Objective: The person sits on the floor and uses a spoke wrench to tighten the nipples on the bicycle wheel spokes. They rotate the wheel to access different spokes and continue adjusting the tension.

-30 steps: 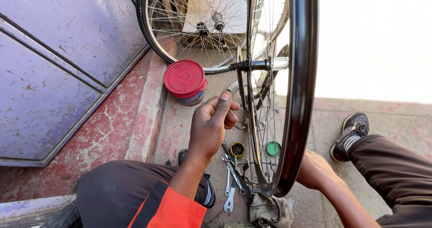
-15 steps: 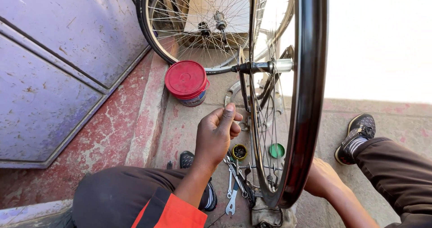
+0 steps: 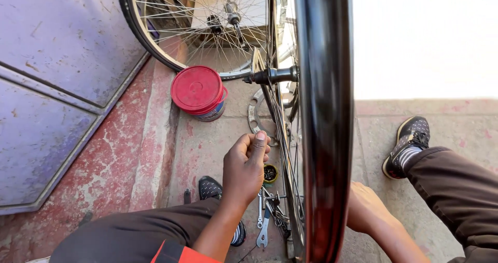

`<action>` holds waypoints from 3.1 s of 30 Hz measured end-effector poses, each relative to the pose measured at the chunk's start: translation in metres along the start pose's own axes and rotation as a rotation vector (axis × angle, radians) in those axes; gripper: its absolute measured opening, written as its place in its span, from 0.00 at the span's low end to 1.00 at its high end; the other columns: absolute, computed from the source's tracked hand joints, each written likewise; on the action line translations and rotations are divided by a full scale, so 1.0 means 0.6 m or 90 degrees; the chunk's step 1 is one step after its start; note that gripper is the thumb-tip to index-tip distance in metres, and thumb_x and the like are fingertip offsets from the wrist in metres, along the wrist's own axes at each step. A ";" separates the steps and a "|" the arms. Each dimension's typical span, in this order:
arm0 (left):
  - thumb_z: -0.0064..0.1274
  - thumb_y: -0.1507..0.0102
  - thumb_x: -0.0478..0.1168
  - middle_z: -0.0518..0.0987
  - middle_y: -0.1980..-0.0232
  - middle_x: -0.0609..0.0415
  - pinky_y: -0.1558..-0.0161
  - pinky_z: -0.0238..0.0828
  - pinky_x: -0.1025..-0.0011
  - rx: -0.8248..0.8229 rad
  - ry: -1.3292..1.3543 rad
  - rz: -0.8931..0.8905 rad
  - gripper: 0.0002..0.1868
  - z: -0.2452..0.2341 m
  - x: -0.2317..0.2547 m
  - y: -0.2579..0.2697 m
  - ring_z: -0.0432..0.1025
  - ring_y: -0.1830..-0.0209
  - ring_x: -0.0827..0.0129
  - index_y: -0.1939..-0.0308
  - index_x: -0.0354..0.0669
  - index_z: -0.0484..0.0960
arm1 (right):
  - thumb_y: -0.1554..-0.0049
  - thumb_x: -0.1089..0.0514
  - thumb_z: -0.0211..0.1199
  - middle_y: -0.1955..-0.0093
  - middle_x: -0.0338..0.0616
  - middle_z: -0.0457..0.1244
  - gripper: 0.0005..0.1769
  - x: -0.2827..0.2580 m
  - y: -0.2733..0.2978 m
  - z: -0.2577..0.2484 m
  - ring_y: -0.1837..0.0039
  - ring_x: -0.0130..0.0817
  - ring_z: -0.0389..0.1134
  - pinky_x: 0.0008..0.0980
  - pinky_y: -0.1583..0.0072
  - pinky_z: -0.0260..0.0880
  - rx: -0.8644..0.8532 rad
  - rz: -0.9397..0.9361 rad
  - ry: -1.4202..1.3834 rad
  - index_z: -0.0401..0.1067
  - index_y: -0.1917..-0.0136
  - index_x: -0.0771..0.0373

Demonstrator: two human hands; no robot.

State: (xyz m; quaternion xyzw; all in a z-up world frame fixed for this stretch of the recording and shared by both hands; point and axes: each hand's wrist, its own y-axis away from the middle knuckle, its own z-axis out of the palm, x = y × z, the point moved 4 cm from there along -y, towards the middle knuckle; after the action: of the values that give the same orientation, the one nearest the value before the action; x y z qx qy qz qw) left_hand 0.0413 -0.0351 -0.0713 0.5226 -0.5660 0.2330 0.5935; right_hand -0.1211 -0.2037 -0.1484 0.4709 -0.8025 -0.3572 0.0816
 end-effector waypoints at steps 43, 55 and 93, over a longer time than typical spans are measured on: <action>0.46 0.40 0.41 0.54 0.76 0.67 0.73 0.48 0.73 0.012 -0.080 0.045 0.14 0.002 -0.016 -0.003 0.48 0.71 0.80 0.78 0.49 0.60 | 0.40 0.31 0.42 0.59 0.45 0.70 0.25 -0.001 -0.006 -0.029 0.49 0.53 0.68 0.43 0.51 0.63 0.057 0.095 -0.102 0.72 0.52 0.45; 0.50 0.40 0.40 0.57 0.76 0.69 0.77 0.47 0.77 0.006 0.018 0.177 0.13 0.005 0.029 0.025 0.48 0.75 0.85 0.76 0.51 0.63 | 0.40 0.33 0.42 0.55 0.41 0.70 0.23 0.000 -0.007 -0.027 0.48 0.53 0.67 0.44 0.51 0.64 0.068 0.095 -0.085 0.72 0.52 0.44; 0.42 0.34 0.39 0.64 0.69 0.64 0.63 0.60 0.79 -0.017 0.107 0.382 0.07 -0.002 0.074 0.061 0.59 0.67 0.80 0.68 0.45 0.71 | 0.41 0.36 0.46 0.50 0.38 0.71 0.19 0.004 -0.010 -0.023 0.44 0.49 0.67 0.44 0.47 0.65 0.056 0.104 -0.074 0.72 0.48 0.44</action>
State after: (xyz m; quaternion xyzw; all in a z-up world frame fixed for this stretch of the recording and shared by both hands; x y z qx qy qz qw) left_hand 0.0212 -0.0354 -0.0175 0.3030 -0.6471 0.4327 0.5497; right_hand -0.1119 -0.2143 -0.1424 0.3853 -0.8567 -0.3403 0.0429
